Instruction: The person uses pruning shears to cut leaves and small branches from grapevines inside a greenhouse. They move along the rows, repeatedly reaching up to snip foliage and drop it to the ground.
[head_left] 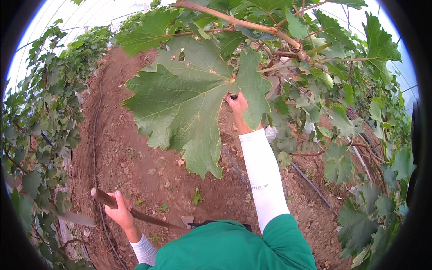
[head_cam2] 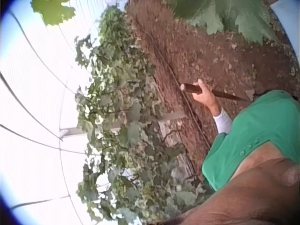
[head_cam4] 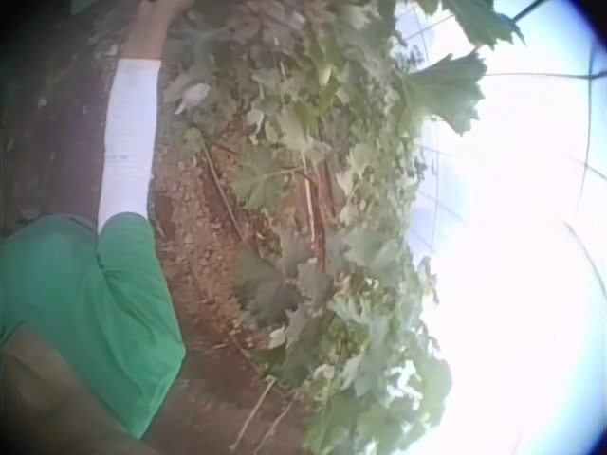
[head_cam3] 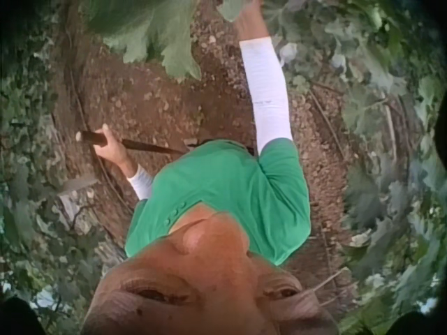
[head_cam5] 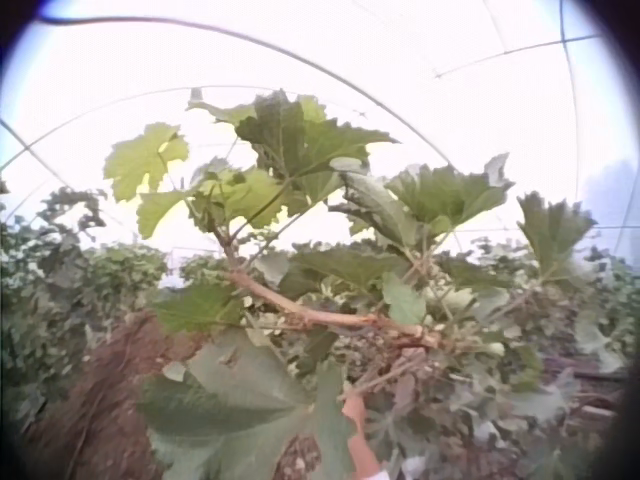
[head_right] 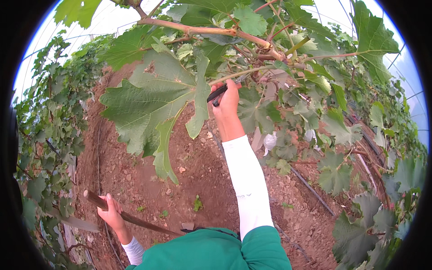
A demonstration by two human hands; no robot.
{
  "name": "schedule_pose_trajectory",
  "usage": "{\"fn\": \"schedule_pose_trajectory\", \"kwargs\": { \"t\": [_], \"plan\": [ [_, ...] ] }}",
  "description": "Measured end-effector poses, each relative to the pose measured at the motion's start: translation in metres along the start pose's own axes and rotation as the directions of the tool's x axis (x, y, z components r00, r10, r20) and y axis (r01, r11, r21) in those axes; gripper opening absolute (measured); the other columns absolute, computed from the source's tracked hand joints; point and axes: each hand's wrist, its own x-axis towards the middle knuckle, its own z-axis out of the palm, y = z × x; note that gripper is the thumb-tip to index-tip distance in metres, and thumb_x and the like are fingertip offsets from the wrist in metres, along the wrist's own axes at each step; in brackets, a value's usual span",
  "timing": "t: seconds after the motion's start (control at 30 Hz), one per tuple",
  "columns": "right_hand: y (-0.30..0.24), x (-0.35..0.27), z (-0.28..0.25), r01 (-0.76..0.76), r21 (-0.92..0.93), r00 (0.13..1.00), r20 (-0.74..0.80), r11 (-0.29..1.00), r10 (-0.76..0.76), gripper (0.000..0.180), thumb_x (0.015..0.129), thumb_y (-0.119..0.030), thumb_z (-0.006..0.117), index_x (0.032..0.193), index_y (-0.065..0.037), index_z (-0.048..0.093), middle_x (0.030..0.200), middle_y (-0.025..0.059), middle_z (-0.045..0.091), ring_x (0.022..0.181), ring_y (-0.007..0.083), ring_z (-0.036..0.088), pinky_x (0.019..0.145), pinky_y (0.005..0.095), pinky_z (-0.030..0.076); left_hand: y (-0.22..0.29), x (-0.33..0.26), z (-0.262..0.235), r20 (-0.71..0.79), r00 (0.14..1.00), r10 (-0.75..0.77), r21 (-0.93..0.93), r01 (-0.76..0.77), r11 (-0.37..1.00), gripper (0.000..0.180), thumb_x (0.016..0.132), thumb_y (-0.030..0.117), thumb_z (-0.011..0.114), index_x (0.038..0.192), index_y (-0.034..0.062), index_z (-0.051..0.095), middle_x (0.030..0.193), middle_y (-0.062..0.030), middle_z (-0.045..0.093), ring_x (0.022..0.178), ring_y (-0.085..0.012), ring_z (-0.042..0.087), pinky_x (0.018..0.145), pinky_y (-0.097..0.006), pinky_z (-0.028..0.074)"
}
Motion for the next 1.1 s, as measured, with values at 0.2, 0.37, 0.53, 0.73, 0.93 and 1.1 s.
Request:
{"fn": "schedule_pose_trajectory", "kwargs": {
  "t": [0.2,0.37,0.53,0.73,0.93,1.1],
  "plan": [
    [-0.03,-0.008,0.027,0.056,-0.01,0.996,-0.062,0.998,-0.057,0.023,0.091,-0.031,0.05,0.095,-0.008,0.046,0.089,0.0064,0.055,0.075,0.0164,0.053,0.061,0.0326,0.044,-0.011,0.006,0.002,0.055,0.998,-0.032,-0.03,0.033,0.999,0.018,0.094,0.011,0.055,0.083,0.0066,0.041,0.053,0.0022,0.04,0.041,-0.0052,0.036,0.039,-0.02,0.029],
    [-0.02,-0.002,0.015,0.007,-0.071,0.993,0.121,0.997,0.002,0.021,0.091,-0.028,0.053,0.085,-0.009,0.047,0.073,0.0026,0.055,0.052,0.0125,0.047,0.047,0.031,0.039,-0.006,0.005,-0.007,0.029,0.999,-0.019,-0.014,0.019,1.0,0.019,0.094,0.011,0.055,0.083,0.0067,0.041,0.054,0.0025,0.039,0.041,-0.0047,0.035,0.039,-0.02,0.029],
    [-0.008,-0.053,0.013,-0.08,-0.374,0.986,0.104,0.924,0.128,0.033,0.087,-0.034,0.063,0.08,-0.002,0.056,0.063,0.0033,0.055,0.049,0.0091,0.051,0.043,0.0248,0.045,-0.007,0.005,-0.006,0.022,1.0,-0.017,-0.016,0.018,1.0,0.019,0.094,0.011,0.055,0.082,0.007,0.041,0.055,0.0025,0.039,0.042,-0.0045,0.034,0.039,-0.02,0.029],
    [0.0,-0.09,-0.026,-0.088,-0.609,0.964,0.148,0.788,0.222,0.035,0.088,-0.035,0.062,0.083,-0.002,0.057,0.066,0.0051,0.06,0.053,0.0105,0.055,0.048,0.0249,0.047,-0.008,0.007,-0.001,0.035,0.999,-0.019,-0.005,0.019,1.0,0.019,0.094,0.011,0.055,0.082,0.0073,0.041,0.055,0.0027,0.038,0.041,-0.0043,0.034,0.038,-0.02,0.029],
    [-0.023,-0.131,-0.053,-0.099,-0.488,0.971,0.144,0.867,0.192,0.035,0.09,-0.036,0.059,0.085,-0.002,0.057,0.068,0.0058,0.06,0.056,0.0115,0.056,0.053,0.0264,0.048,-0.013,0.011,0.006,0.059,0.998,-0.01,-0.003,0.01,1.0,0.02,0.094,0.013,0.055,0.081,0.0079,0.04,0.054,0.003,0.037,0.041,-0.0041,0.034,0.038,-0.02,0.029],
    [-0.057,-0.153,-0.057,-0.039,-0.361,0.974,0.193,0.932,0.116,0.033,0.092,-0.033,0.057,0.086,-0.001,0.057,0.069,0.0069,0.059,0.058,0.0138,0.056,0.054,0.0293,0.048,-0.014,0.012,0.014,0.07,0.997,-0.016,0.014,0.015,1.0,0.021,0.094,0.013,0.056,0.081,0.0078,0.041,0.053,0.0032,0.038,0.04,-0.004,0.034,0.038,-0.02,0.029]
  ]
}}
